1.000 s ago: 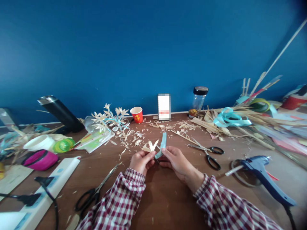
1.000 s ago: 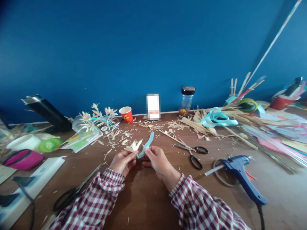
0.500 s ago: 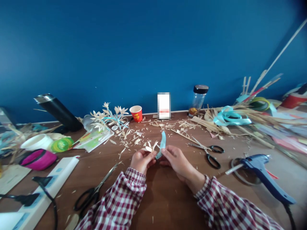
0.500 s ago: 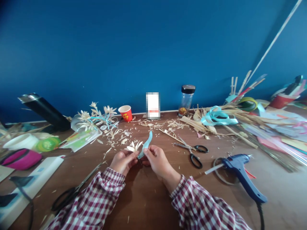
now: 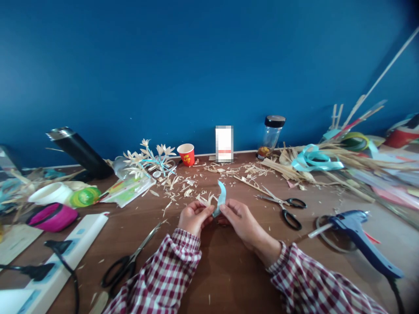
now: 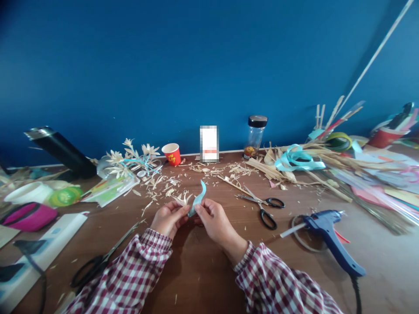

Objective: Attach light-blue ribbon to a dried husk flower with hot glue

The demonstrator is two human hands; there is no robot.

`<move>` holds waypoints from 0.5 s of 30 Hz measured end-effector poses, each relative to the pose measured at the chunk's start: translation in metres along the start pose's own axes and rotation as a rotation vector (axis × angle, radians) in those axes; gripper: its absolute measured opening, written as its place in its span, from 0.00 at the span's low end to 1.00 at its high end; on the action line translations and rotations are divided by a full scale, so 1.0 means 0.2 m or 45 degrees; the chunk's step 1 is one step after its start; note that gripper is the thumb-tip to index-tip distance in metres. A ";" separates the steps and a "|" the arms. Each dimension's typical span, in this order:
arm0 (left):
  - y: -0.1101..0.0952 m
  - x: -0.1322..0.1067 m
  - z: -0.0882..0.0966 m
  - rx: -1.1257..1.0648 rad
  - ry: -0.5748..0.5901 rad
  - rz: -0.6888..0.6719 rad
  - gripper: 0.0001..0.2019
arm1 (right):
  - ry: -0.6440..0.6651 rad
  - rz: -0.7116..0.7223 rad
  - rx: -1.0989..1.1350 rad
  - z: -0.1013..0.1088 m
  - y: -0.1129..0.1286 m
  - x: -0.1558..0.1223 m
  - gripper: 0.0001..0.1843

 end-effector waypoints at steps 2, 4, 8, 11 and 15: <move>0.00 0.00 0.00 0.015 -0.007 -0.009 0.09 | 0.006 0.010 0.011 0.00 0.01 0.00 0.17; 0.00 0.00 0.01 0.046 -0.016 -0.033 0.08 | 0.030 0.034 -0.004 -0.01 0.02 0.00 0.16; -0.01 0.02 0.02 0.117 -0.022 -0.122 0.09 | 0.052 0.033 -0.078 -0.02 0.02 0.00 0.12; 0.00 0.03 0.03 0.132 -0.034 -0.169 0.10 | 0.041 0.020 -0.020 -0.02 -0.01 0.00 0.13; 0.00 0.02 0.03 0.118 -0.064 -0.185 0.12 | 0.022 -0.009 0.053 -0.03 -0.04 0.00 0.15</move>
Point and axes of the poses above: each hand's wrist, its own x-axis towards the middle knuckle, its own z-axis out of the back of the hand, y = z × x, the point moved 8 cm from there along x, towards the middle knuckle, and after that the axes turned 10 degrees about y, right-handed, at the moved point
